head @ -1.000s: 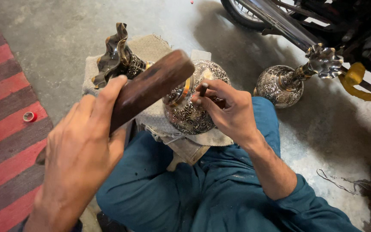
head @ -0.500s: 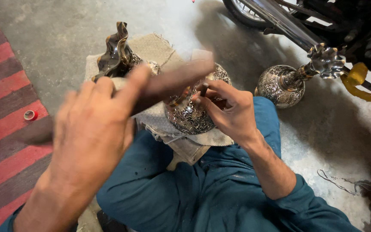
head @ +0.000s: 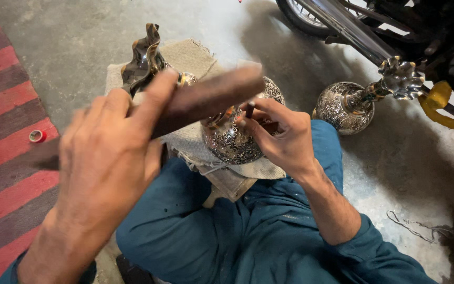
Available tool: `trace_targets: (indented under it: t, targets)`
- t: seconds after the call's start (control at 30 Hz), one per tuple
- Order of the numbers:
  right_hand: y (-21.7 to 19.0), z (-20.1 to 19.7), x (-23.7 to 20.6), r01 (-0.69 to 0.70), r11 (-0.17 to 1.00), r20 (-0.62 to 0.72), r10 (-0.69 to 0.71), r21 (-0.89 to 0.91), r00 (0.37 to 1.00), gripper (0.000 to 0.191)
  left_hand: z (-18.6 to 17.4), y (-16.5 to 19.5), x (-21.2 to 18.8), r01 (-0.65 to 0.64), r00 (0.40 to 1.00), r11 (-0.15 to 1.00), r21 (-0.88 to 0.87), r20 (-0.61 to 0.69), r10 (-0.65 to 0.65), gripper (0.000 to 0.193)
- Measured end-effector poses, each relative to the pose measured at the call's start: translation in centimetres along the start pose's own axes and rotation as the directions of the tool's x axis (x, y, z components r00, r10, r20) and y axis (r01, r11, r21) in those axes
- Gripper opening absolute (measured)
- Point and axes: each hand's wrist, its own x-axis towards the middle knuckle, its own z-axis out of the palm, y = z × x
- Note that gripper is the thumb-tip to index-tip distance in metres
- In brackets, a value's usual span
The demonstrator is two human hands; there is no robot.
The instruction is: The person sits on the floor with an engraved brass vase resting on a cloth pad on their lap. They hold a small punch against the vase's surface with one hand and strike it with a wooden mallet in the other, repositioning the punch repeatedly to work the decoration, briefly rotating the vase, then resuming hammering.
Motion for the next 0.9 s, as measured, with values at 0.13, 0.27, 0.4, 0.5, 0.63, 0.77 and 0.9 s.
trace_targets:
  t: [0.13, 0.27, 0.4, 0.5, 0.63, 0.77, 0.9]
  targets:
    - [-0.1, -0.1, 0.1, -0.008, 1.000, 0.004, 0.008, 0.028, 1.000, 0.029, 0.0, 0.6, 0.1, -0.084, 0.991, 0.963, 0.257, -0.078, 0.107, 0.068]
    - [-0.1, -0.2, 0.2, 0.014, 1.000, 0.006, -0.014, -0.008, 1.000, 0.029, 0.0, 0.4, -0.1, 0.003, 0.999, 0.996, 0.085, -0.048, 0.001, 0.085]
    - [-0.1, -0.3, 0.1, 0.009, 0.999, 0.012, -0.008, -0.040, 1.000, 0.028, 0.8, 0.1, -0.3, -0.026, 0.997, 0.988, 0.151, -0.062, 0.036, 0.077]
    - [-0.1, -0.2, 0.1, -0.013, 1.000, 0.005, 0.013, -0.005, 1.000, 0.027, 1.0, -0.1, -0.6, 0.051, 0.997, 0.986, -0.158, -0.049, -0.059, 0.078]
    - [0.0, -0.3, 0.2, -0.004, 0.999, 0.023, 0.005, -0.041, 1.000, 0.028, 1.1, 0.0, -0.6, -0.054, 0.991, 0.971, 0.235, -0.106, 0.081, 0.072]
    - [0.2, -0.4, 0.2, 0.034, 0.999, 0.033, -0.033, -0.015, 0.999, 0.029, 1.1, 0.1, -0.7, 0.055, 0.996, 0.988, -0.145, -0.069, -0.065, 0.076]
    - [0.4, -0.5, 0.3, 0.026, 0.999, 0.037, -0.025, -0.045, 0.999, 0.030, 1.5, 0.2, -0.9, 0.029, 0.994, 1.000, -0.002, -0.105, -0.029, 0.077]
